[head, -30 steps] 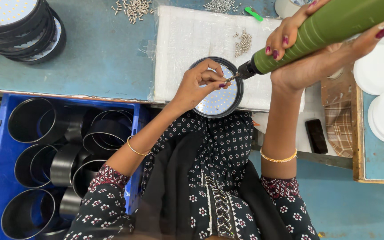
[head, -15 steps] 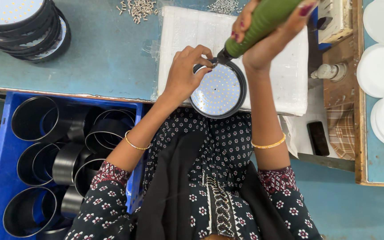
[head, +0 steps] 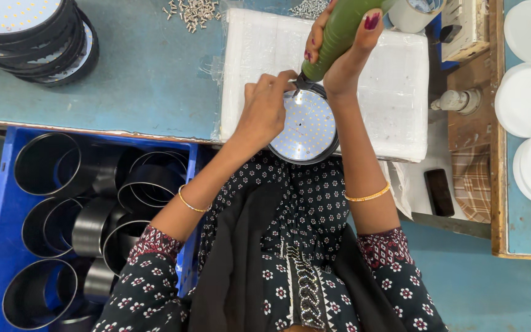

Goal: The person uses a green electric screwdriver to fasten screws into the rim of a circular LED light module. They repeatedly pick up screws, align them with pre-drilled holes, and drive them in while holding the module steady. Completed units are stacked on the table.

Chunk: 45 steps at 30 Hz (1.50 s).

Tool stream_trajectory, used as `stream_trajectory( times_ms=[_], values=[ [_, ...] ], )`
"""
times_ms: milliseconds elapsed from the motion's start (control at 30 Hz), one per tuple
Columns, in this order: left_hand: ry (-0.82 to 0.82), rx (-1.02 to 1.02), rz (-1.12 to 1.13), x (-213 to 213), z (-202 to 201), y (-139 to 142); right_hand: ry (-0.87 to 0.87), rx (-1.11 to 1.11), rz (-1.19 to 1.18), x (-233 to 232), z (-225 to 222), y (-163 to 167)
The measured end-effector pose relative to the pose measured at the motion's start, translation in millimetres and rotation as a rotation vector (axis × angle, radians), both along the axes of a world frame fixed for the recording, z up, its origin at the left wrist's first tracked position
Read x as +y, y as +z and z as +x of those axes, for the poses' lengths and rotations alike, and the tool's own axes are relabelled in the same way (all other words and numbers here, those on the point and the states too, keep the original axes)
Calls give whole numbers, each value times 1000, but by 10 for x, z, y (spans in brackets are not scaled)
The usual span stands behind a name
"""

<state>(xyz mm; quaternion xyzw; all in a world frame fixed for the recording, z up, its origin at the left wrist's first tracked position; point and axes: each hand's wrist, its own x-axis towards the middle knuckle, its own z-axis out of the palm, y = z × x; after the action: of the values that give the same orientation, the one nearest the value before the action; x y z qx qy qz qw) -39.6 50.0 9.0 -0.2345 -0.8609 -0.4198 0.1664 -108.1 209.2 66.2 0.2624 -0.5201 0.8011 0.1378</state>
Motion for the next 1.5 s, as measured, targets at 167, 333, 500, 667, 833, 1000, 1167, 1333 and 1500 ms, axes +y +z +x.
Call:
stream_trajectory(
  times_ms=[167,333,500,667,833,1000,1167,1333,1500],
  values=[
    [236,-115,-3,-77,33,-62,13,-14,18,-39,9,34],
    [193,-135,103,-116,16,-121,-36,35,123,-138,72,98],
    [188,-75,80,-94,17,-151,15,-1,167,-198,118,162],
    [185,-65,96,-88,-2,-185,32,-5,161,-202,100,148],
    [199,-89,82,-83,-14,-186,35,-8,156,-145,22,3],
    [219,-86,74,-79,-60,-117,89,-37,-2,34,-162,-87],
    [182,-216,81,-24,-246,-141,-34,16,-103,664,-209,125],
    [-113,71,235,180,-1012,-123,-190,126,52,1066,-25,352],
    [-343,-4,114,601,-1548,-32,-119,15,-40,988,192,449]
  ],
)
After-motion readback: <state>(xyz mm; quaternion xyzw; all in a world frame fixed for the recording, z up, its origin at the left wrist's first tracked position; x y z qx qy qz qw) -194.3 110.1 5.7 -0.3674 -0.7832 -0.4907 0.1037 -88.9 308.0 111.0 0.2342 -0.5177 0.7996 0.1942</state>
